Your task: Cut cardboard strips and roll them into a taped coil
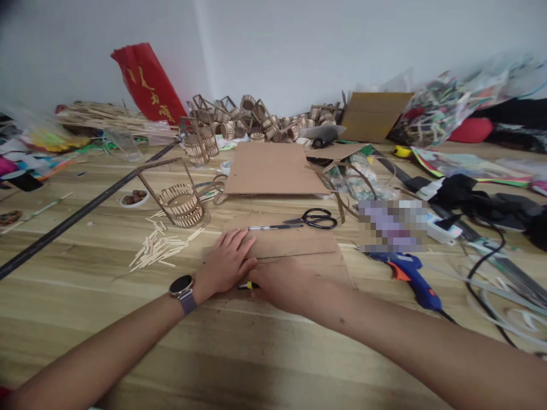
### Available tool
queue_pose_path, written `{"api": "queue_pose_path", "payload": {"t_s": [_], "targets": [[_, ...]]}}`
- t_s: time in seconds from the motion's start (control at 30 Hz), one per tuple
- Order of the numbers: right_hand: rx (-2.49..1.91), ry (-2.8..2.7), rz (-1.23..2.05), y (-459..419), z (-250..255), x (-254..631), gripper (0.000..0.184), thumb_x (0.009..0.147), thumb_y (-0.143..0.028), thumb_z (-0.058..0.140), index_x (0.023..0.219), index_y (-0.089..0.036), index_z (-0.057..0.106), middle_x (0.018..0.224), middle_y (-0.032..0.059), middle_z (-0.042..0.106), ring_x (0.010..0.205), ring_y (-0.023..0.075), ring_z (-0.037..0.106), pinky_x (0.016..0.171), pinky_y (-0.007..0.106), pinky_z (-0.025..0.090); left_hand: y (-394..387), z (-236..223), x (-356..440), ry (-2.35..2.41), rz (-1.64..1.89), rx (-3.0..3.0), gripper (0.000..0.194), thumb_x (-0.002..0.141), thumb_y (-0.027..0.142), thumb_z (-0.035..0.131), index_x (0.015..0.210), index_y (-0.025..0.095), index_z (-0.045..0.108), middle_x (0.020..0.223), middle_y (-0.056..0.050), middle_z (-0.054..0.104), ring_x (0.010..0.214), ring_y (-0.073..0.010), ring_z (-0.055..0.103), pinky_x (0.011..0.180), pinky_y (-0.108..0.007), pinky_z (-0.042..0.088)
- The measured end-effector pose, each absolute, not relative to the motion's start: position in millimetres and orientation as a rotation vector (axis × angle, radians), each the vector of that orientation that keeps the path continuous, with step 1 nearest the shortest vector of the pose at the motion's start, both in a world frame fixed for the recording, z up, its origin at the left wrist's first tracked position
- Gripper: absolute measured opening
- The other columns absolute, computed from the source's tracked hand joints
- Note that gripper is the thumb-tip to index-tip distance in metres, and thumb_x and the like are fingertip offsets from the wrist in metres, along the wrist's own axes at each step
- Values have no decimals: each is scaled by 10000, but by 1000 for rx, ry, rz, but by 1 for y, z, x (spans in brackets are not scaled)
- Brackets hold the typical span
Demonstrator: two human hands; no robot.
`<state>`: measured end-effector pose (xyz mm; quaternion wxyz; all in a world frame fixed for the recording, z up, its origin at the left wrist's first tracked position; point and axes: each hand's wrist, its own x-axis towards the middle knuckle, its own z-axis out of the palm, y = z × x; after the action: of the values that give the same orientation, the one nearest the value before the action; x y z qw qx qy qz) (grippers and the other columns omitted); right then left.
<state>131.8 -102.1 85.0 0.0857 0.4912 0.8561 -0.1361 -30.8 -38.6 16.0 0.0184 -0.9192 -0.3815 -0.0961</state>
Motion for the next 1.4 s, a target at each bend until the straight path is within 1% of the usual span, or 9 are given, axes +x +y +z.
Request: {"api": "queue_pose_path", "payload": {"t_s": [0.17,0.43,0.67,0.8,0.87,0.97,1.1,1.27,1.4], "targets": [[1467,2432,-405,-104,95,125,306,900,-278,596,1192,-244,679,1002,86,767,880,291,724,694,336,523,-38,16,-30,-1190,-268,-2854,551,981,495,408,1402,145,479,1502,-173,423,1372,-329,375,1123,-546,294],[1429,2413,-360,-105,99,120,318,930,-293,581,1237,-259,653,1096,79,750,962,286,714,786,362,534,-38,15,-31,-1193,-285,-2858,554,977,498,416,1400,146,486,1497,-174,431,1370,-339,379,1125,-552,289],[1342,2368,-158,-102,95,113,281,903,-194,599,1172,-205,682,1029,111,761,872,282,738,707,353,559,-37,13,-31,-1159,-325,-2845,552,976,497,419,1388,138,496,1487,-181,442,1361,-338,389,1114,-555,302],[1304,2339,-129,-101,99,104,301,884,-98,584,1171,-125,670,946,149,761,827,284,743,689,351,561,-37,12,-30,-1165,-317,-2837,551,976,493,419,1388,135,498,1489,-183,440,1357,-340,395,1110,-549,310],[1274,2327,-124,-101,105,99,317,870,-49,568,1167,-99,666,966,172,752,843,284,741,690,346,560,-37,12,-30,-1171,-311,-2836,543,976,485,424,1387,139,500,1489,-182,440,1357,-338,397,1112,-544,309],[1232,2316,-128,-101,114,93,301,876,-45,557,1151,-90,671,1032,195,732,849,276,739,690,340,556,-38,14,-30,-1169,-295,-2836,533,985,466,412,1398,139,490,1492,-181,437,1362,-333,394,1120,-542,299],[1197,2321,-131,-101,114,95,260,901,-92,560,1129,-118,682,1074,173,721,874,281,731,668,332,543,-37,13,-32,-1142,-278,-2833,537,993,468,385,1409,140,477,1498,-177,430,1375,-334,379,1128,-550,284],[1216,2374,-117,-99,98,107,268,893,-119,586,1147,-143,669,1128,151,713,924,285,722,625,300,522,-37,11,-33,-1115,-263,-2834,557,986,496,387,1415,151,470,1507,-165,422,1382,-342,366,1130,-557,277],[1232,2411,-123,-98,85,115,255,881,-82,579,1098,-157,689,1004,121,750,851,276,736,586,288,507,-38,14,-34,-1130,-257,-2845,551,988,506,372,1416,172,464,1515,-152,415,1376,-332,374,1122,-561,288]]}}
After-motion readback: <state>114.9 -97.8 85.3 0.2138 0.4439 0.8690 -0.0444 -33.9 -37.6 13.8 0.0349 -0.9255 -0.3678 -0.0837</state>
